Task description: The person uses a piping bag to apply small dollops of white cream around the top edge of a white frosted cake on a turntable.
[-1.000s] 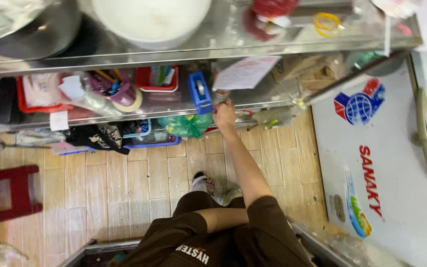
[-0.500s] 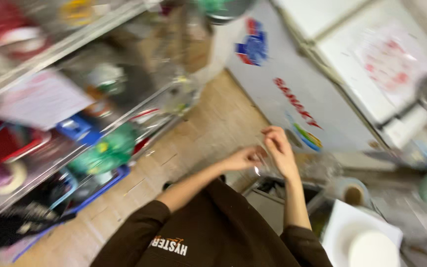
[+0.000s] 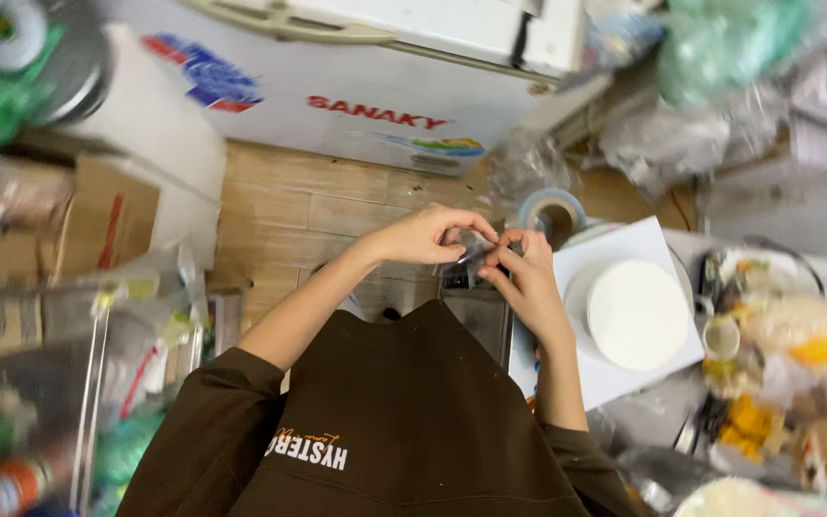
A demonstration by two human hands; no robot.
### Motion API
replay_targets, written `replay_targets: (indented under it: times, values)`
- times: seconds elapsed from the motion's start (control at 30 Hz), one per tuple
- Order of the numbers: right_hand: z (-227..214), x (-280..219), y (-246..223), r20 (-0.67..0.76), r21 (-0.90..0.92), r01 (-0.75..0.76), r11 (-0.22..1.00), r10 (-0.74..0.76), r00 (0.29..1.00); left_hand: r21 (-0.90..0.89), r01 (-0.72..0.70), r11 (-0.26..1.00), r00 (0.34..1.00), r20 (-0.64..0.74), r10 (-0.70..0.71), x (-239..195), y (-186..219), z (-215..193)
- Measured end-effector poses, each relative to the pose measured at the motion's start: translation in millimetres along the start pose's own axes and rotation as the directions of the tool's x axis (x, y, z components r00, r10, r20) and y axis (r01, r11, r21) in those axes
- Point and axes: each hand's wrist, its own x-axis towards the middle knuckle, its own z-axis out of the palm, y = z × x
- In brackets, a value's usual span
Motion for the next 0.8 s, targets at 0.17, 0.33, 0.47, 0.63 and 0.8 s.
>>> replay_targets:
  times: [0.17,0.33,0.47,0.63,0.8]
  values:
    - [6.5,3.5,-14.0,-0.207,-0.15,-0.176,0.973,0.143,0.968,0.037,0.007,0.999,0.984,0.18,-0.013,33.3,-5.5,-22.7]
    - [15.3,14.7,-29.4,-0.324,-0.159,-0.303,0.94,0.241,0.915,-0.073,-0.034,0.997,0.93,0.364,0.058,61.2,-1.8,-52.9]
    - [30.4,11.6,-43.2,-0.401,-0.1,-0.439,0.893,0.368,0.839,-0.032,-0.043,0.999,0.861,0.506,0.053,76.8,-3.6,-63.8]
    - [45.1,-4.8,-55.1,-0.477,-0.044,-0.587,0.808,0.5,0.723,-0.118,-0.015,0.993,0.756,0.648,0.089,93.4,-5.8,-48.6]
    - [54.2,-30.8,-68.9,-0.477,0.255,-0.645,0.72,0.674,0.564,-0.061,-0.062,0.996,0.599,0.796,0.086,105.9,5.1,-19.3]
